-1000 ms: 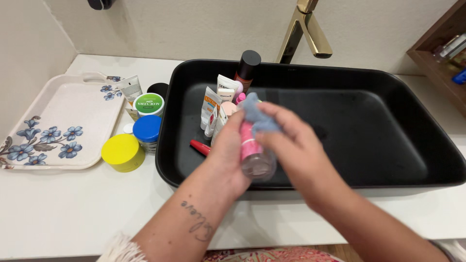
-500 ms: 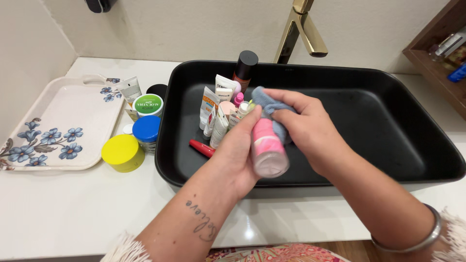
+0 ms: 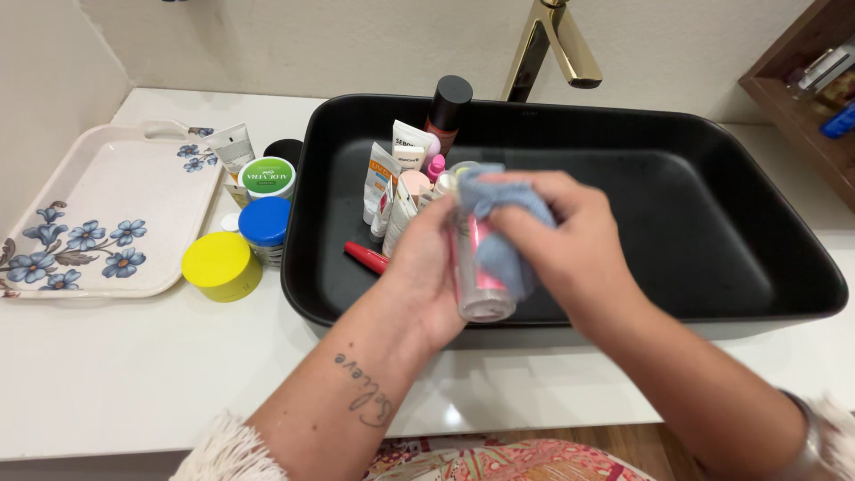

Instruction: The person wipes the exteriors of various cosmetic containers with a gray cloth. They handle tubes, jars, and bottles one at a time, wiping each surface and placing them back into a black tray on the bathroom counter.

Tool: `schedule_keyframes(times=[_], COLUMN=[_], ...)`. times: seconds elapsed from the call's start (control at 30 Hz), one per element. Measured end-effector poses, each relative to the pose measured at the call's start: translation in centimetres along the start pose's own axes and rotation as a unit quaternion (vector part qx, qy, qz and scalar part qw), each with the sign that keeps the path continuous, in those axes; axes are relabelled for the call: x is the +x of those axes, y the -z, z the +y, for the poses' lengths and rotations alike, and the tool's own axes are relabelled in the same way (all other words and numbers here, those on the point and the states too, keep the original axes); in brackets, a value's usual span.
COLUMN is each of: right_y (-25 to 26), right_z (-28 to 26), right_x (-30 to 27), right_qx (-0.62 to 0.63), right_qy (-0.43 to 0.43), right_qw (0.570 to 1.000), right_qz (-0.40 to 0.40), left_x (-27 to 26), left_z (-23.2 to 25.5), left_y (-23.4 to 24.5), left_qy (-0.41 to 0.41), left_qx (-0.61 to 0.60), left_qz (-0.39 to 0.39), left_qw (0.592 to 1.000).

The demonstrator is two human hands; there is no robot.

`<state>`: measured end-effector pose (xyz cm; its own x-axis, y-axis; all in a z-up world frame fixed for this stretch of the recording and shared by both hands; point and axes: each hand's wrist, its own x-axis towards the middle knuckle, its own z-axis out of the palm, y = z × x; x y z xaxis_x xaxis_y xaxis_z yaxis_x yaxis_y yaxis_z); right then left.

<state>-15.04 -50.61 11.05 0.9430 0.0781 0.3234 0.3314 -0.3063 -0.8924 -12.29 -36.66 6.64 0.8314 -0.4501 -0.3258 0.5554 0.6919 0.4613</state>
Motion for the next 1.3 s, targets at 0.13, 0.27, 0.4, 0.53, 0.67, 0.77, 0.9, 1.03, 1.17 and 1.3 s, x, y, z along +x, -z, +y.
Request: schedule_keyframes(times=[0.13,0.27,0.4,0.53,0.67,0.77,0.9,1.03,1.17,1.3], right_y=[0.2,-0.5,-0.4,-0.5,0.0,0.5,0.9,0.6,0.0,-0.3], right_z=[1.0,0.5,-1.2,-2.8,-2.0,0.2,2.0,1.7,-0.5,-2.4], right_x=[2.4,1.9,-0.9,-3.7,-2.9,0.3,3.4,3.4,-0.6,-3.4], right_qx=[0.031,0.049,-0.024,-0.113,-0.163,-0.213,-0.23,-0.226,-0.204,-0.199], right_qy=[-0.059,-0.104,-0.066,-0.018,0.042,0.076,0.052,0.066,0.097,0.11], right_qw=[0.997,0.993,0.996,0.989,0.982,0.974,0.971,0.972,0.972,0.968], right_qz=[0.039,0.002,-0.063,-0.098,-0.082,-0.029,0.024,-0.002,-0.071,-0.108], left_x=[-0.2,-0.3,-0.7,-1.2,-1.3,-1.6,-1.5,-1.5,-2.0,-2.0], left_z=[-1.2,-1.0,0.4,1.4,1.3,1.0,0.4,0.7,1.4,1.6], left_y=[0.0,-0.4,-0.3,0.4,-0.3,-1.8,-3.0,-2.9,-2.4,-1.8], left_qy=[0.016,0.004,0.042,0.094,0.074,0.093,0.053,0.035,0.016,0.032], left_qx=[0.013,-0.017,-0.063,-0.022,0.058,0.087,0.145,0.194,0.182,0.151], left_qz=[0.034,0.039,0.092,0.115,0.056,0.012,0.012,0.067,0.098,0.153], left_qw=[0.999,0.999,0.993,0.989,0.994,0.992,0.988,0.978,0.978,0.976])
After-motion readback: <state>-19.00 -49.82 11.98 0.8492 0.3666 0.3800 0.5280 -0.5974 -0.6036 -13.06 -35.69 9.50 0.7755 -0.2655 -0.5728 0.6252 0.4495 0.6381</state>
